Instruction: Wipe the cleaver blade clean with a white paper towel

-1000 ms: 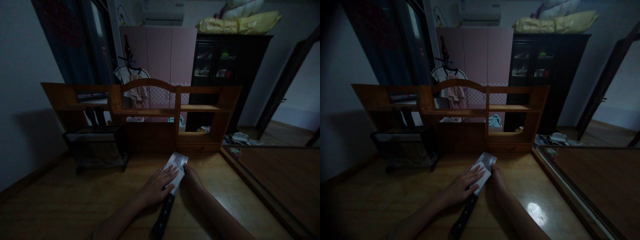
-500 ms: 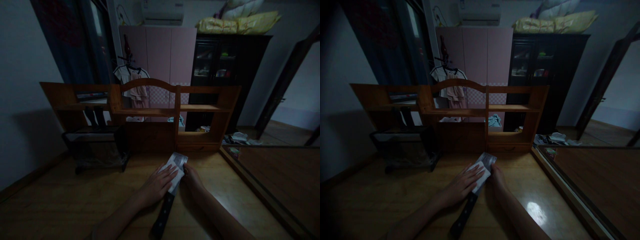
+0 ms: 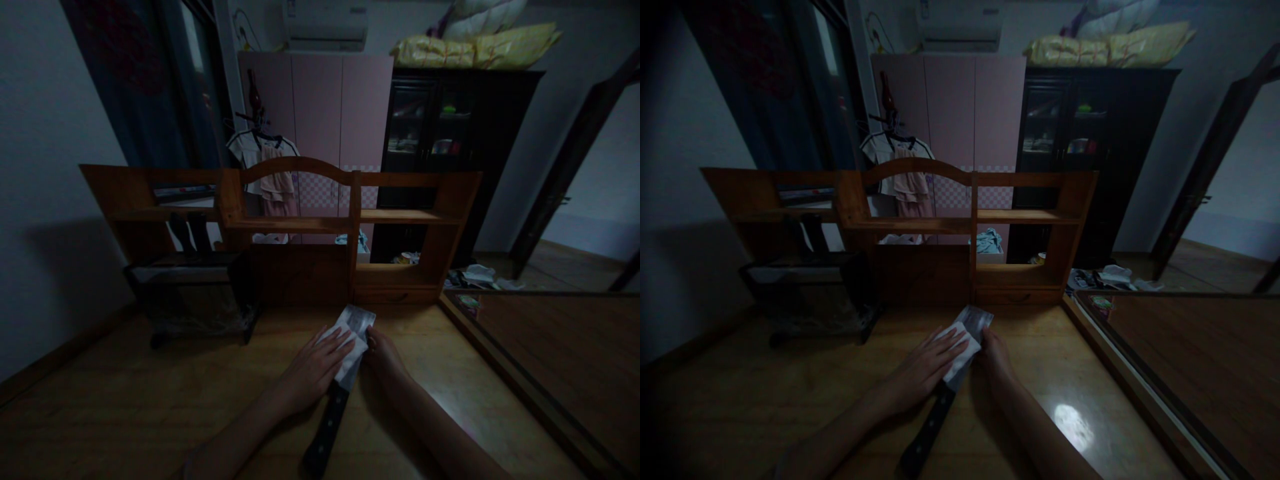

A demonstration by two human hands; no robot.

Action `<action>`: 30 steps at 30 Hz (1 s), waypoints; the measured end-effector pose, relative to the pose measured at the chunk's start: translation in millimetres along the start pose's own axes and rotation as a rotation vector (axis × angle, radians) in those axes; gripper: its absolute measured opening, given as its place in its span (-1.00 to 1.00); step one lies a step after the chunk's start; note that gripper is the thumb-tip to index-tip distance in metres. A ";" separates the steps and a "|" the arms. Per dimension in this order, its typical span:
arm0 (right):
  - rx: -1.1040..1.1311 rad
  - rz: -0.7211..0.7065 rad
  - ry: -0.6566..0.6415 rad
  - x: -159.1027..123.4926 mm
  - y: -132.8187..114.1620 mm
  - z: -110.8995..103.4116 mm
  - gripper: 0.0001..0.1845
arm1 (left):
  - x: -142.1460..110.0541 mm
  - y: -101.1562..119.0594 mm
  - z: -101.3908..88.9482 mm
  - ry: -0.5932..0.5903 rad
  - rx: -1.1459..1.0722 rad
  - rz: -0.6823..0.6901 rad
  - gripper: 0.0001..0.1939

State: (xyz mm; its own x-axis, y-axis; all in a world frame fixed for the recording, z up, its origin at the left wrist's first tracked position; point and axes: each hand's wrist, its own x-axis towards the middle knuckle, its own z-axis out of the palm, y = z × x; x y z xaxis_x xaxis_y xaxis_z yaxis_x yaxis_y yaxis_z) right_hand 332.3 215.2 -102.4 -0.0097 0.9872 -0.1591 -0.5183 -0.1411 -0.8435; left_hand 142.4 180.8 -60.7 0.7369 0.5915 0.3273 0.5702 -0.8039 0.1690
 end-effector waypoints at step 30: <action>0.008 -0.011 0.001 -7.4 -4.0 3.5 -0.80 | -1.4 2.9 3.6 0.047 -0.040 -0.064 -0.53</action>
State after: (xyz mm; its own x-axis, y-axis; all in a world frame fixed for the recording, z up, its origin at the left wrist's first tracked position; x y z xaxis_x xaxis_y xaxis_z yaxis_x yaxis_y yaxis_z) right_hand 331.5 208.7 -96.1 -0.0033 0.9886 -0.1505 -0.5254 -0.1297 -0.8409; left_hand 144.4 177.8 -64.0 0.6809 0.6388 0.3581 0.5997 -0.7671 0.2281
